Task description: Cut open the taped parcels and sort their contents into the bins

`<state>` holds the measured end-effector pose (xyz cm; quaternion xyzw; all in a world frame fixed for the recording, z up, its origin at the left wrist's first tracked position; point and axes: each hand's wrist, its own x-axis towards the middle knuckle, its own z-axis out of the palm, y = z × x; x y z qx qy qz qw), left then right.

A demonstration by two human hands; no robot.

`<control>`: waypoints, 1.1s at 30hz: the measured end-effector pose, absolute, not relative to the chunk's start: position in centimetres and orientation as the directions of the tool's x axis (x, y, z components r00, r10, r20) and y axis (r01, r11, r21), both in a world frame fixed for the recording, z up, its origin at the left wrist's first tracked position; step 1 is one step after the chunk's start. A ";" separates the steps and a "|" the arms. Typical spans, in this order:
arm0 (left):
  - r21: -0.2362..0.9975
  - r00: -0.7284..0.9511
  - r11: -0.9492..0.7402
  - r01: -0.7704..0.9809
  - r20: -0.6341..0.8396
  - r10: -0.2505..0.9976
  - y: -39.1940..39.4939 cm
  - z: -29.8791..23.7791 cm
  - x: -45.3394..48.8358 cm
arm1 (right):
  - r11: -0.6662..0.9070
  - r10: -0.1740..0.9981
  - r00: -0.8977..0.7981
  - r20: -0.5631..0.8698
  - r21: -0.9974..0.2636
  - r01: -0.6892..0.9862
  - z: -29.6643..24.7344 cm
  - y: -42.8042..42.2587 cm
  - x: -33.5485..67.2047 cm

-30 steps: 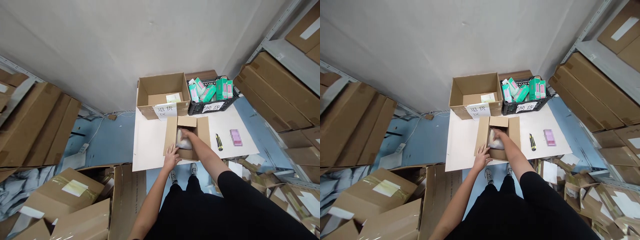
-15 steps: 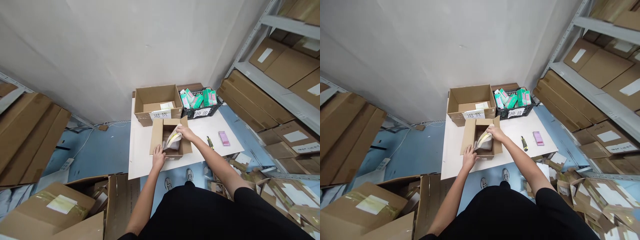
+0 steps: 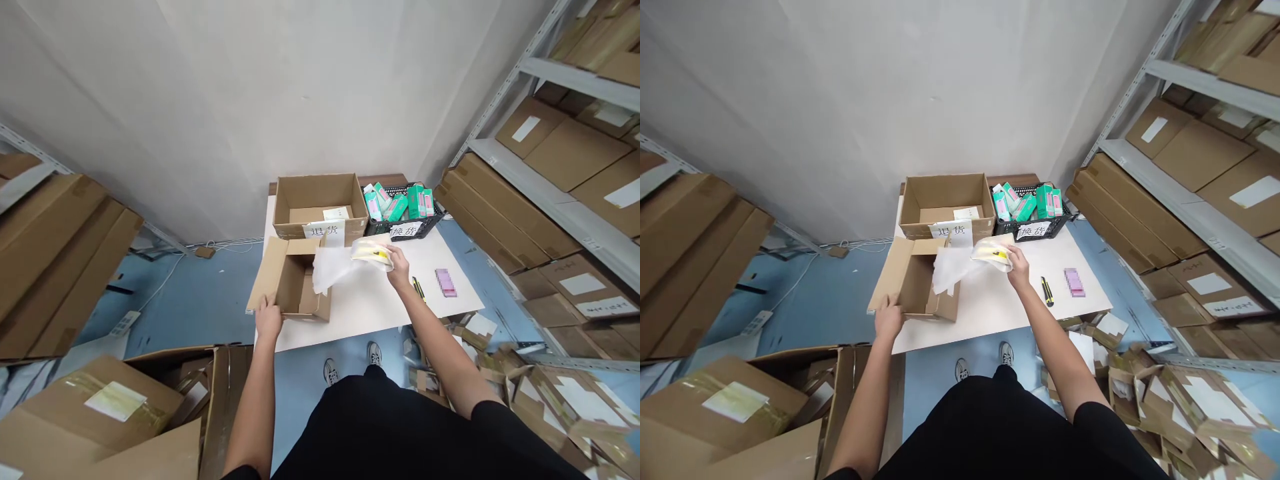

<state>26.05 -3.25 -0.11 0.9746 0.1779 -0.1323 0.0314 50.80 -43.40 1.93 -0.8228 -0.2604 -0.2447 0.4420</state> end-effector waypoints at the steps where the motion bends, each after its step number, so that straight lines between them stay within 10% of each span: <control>1: 0.021 0.899 -0.929 0.369 -0.261 0.352 -3.0 -0.2 25.8 | -0.488 0.214 0.776 0.593 -0.623 0.611 0.0 -43.7 50.8; 6: 0.075 0.878 -0.882 0.465 -0.161 0.450 -2.5 0.4 22.7 | -0.716 0.355 0.935 0.014 -0.639 0.282 -11.6 -45.8 49.1; 11: 0.263 0.803 -0.819 0.509 0.197 0.562 -9.9 3.5 20.7 | -0.821 0.556 0.663 -0.502 -0.454 0.345 -19.1 -49.9 46.5; 14: 0.474 0.810 -0.815 0.333 0.298 0.505 -18.9 2.1 24.1 | -0.824 0.567 0.619 -0.544 -0.398 0.404 -20.2 -51.3 47.5; 19: 0.740 0.973 -0.632 0.228 -0.153 0.172 -29.9 -7.8 36.3 | -0.829 0.554 0.610 -0.566 -0.313 0.463 -20.0 -51.1 51.8; 25: 0.523 0.775 -0.595 0.611 -0.548 0.314 -29.5 -18.3 41.1 | -0.866 0.492 0.732 -0.470 -0.350 0.357 -19.9 -47.9 52.8; 33: 0.373 0.725 -0.745 0.553 -0.656 0.209 -27.4 -23.4 38.4 | -0.869 0.341 0.876 -0.340 -0.470 0.156 -23.5 -38.9 45.5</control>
